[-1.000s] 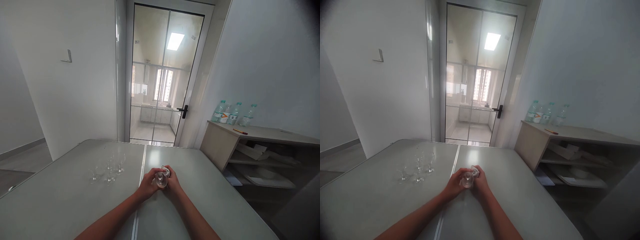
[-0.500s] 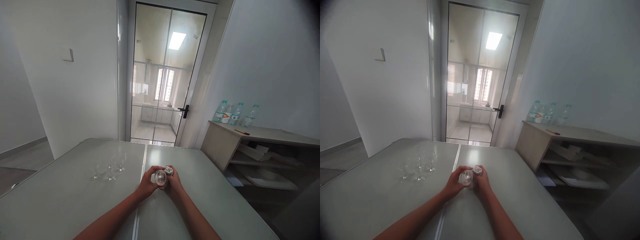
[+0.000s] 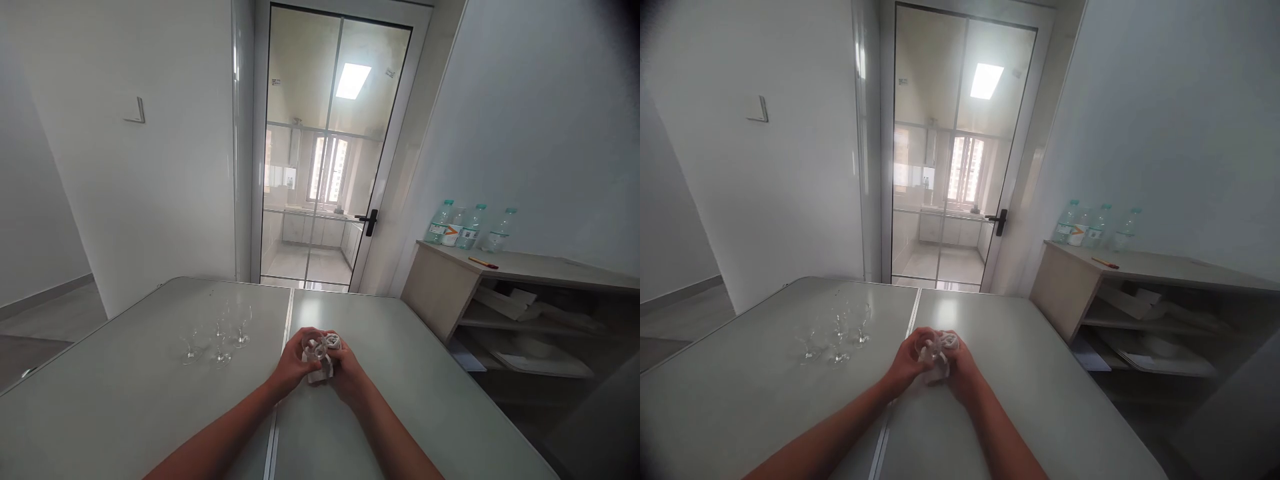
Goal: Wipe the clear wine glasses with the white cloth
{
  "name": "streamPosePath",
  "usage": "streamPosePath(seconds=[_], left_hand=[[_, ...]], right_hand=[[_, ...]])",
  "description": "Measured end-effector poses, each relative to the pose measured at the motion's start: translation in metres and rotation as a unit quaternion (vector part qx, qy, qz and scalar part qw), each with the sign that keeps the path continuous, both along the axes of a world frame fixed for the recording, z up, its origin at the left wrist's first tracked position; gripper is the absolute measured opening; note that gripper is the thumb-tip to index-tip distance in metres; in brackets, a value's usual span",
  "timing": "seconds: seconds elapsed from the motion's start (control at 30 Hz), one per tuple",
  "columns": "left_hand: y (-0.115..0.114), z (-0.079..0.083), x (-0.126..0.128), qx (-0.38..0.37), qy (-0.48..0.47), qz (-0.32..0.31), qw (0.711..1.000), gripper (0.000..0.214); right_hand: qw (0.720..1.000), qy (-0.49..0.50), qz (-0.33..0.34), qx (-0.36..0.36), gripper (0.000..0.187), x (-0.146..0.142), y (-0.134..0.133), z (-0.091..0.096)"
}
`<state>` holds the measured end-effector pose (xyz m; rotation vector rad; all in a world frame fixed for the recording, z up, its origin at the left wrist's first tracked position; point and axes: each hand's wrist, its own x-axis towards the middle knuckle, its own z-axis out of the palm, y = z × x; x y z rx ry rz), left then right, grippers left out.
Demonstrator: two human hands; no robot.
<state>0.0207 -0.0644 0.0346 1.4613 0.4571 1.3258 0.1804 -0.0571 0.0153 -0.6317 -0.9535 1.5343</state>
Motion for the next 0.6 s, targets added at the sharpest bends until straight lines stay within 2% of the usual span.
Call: streamPosePath(seconds=[0.13,0.33,0.43,0.6], left_hand=[[0.015,-0.010,-0.002,-0.053,-0.070,0.055,0.995,0.068],[0.025,-0.022,-0.003,-0.091,-0.116,0.078,0.986,0.072],[0.022,-0.021,-0.002,-0.085,-0.107,0.058,0.989,0.070],[0.020,-0.019,-0.001,-0.072,-0.096,0.055,0.991,0.065]], right_hand=[[0.999,0.020,0.034,-0.011,0.034,0.003,-0.007,0.015],[0.994,-0.024,0.109,0.005,0.042,0.007,-0.011,0.010],[0.993,-0.052,0.099,0.023,0.038,0.006,-0.007,0.005],[0.995,-0.066,0.079,-0.013,0.035,0.006,-0.001,0.001]])
